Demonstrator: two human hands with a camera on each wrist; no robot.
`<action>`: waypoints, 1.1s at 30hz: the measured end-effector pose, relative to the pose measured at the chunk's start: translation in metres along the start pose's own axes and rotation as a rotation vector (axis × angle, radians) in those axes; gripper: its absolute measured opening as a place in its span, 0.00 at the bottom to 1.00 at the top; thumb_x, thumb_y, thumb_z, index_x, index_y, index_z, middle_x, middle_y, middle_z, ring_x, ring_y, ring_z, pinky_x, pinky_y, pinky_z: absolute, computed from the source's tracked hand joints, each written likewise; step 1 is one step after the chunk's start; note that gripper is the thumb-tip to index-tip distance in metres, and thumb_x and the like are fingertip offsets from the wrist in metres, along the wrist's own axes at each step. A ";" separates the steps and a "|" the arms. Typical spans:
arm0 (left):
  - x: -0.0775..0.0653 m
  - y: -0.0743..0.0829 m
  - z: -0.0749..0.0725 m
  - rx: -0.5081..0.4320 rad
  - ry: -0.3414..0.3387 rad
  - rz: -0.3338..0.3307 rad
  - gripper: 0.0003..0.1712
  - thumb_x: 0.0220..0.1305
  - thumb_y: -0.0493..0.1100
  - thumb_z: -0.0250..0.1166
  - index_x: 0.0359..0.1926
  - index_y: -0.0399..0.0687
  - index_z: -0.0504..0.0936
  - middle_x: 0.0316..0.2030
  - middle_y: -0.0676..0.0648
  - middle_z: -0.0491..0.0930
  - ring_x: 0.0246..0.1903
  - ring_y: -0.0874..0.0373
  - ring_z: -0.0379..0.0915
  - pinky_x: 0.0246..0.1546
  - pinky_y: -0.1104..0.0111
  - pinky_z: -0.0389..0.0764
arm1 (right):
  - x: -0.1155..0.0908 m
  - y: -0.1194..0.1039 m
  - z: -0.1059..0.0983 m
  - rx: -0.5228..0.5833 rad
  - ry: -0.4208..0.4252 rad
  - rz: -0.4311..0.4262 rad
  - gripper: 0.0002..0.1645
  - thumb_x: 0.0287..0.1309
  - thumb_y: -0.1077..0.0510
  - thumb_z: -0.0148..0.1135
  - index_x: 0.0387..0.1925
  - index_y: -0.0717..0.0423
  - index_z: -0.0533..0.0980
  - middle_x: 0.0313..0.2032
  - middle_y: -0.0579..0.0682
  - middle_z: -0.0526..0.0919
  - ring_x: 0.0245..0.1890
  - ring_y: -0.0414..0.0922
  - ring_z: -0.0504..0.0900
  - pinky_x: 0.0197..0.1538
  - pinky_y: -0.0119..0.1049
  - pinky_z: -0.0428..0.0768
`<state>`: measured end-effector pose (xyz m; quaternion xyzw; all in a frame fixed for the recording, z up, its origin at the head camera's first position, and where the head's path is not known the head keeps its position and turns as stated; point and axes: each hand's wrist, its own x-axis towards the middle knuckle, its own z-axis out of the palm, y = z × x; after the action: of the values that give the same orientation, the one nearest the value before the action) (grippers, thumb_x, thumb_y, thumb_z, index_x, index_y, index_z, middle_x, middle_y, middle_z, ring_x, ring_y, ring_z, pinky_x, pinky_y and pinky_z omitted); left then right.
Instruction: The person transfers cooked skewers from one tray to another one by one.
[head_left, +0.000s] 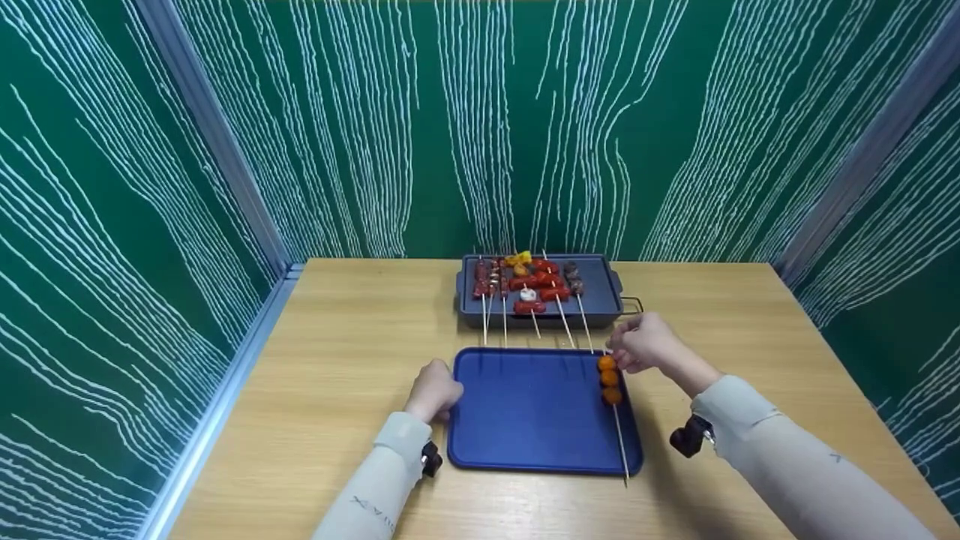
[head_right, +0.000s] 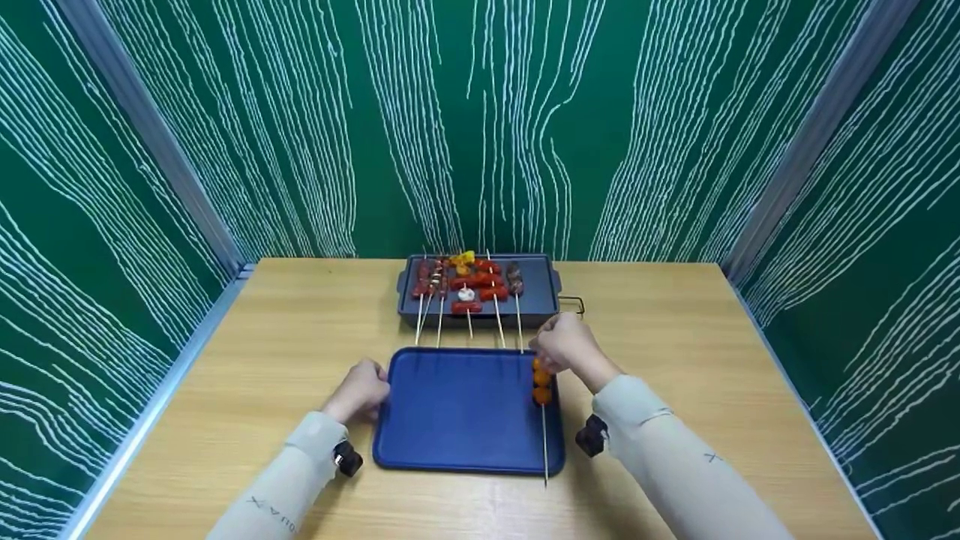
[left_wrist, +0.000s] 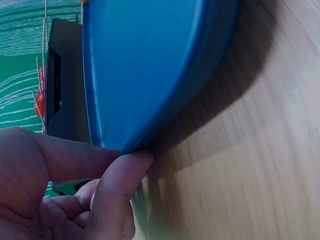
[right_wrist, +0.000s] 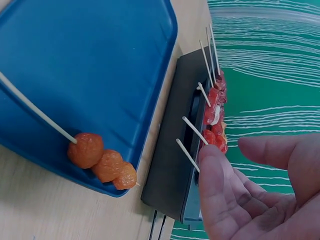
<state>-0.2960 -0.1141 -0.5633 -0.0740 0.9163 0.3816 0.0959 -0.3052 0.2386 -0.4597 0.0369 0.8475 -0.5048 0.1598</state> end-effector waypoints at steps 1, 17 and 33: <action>0.000 0.000 0.000 -0.002 0.000 -0.001 0.18 0.59 0.28 0.52 0.18 0.50 0.64 0.15 0.47 0.72 0.06 0.57 0.73 0.07 0.67 0.79 | 0.001 -0.001 0.000 0.006 0.002 0.002 0.03 0.70 0.67 0.60 0.41 0.65 0.76 0.23 0.48 0.84 0.19 0.37 0.81 0.26 0.32 0.89; 0.001 0.000 0.000 -0.001 -0.004 -0.008 0.10 0.62 0.28 0.54 0.26 0.43 0.73 0.21 0.41 0.78 0.08 0.57 0.74 0.09 0.67 0.80 | 0.023 -0.001 0.002 0.085 0.032 -0.021 0.13 0.70 0.66 0.64 0.50 0.70 0.74 0.29 0.50 0.83 0.22 0.39 0.85 0.28 0.31 0.90; 0.001 0.000 -0.001 -0.043 -0.020 -0.002 0.23 0.58 0.27 0.52 0.13 0.53 0.59 0.10 0.54 0.60 0.06 0.55 0.74 0.07 0.65 0.80 | 0.042 0.009 0.011 0.115 0.089 -0.005 0.16 0.70 0.65 0.63 0.53 0.70 0.71 0.31 0.50 0.83 0.24 0.39 0.83 0.28 0.29 0.89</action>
<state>-0.2975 -0.1147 -0.5630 -0.0731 0.9068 0.4019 0.1040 -0.3403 0.2295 -0.4848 0.0664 0.8234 -0.5511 0.1181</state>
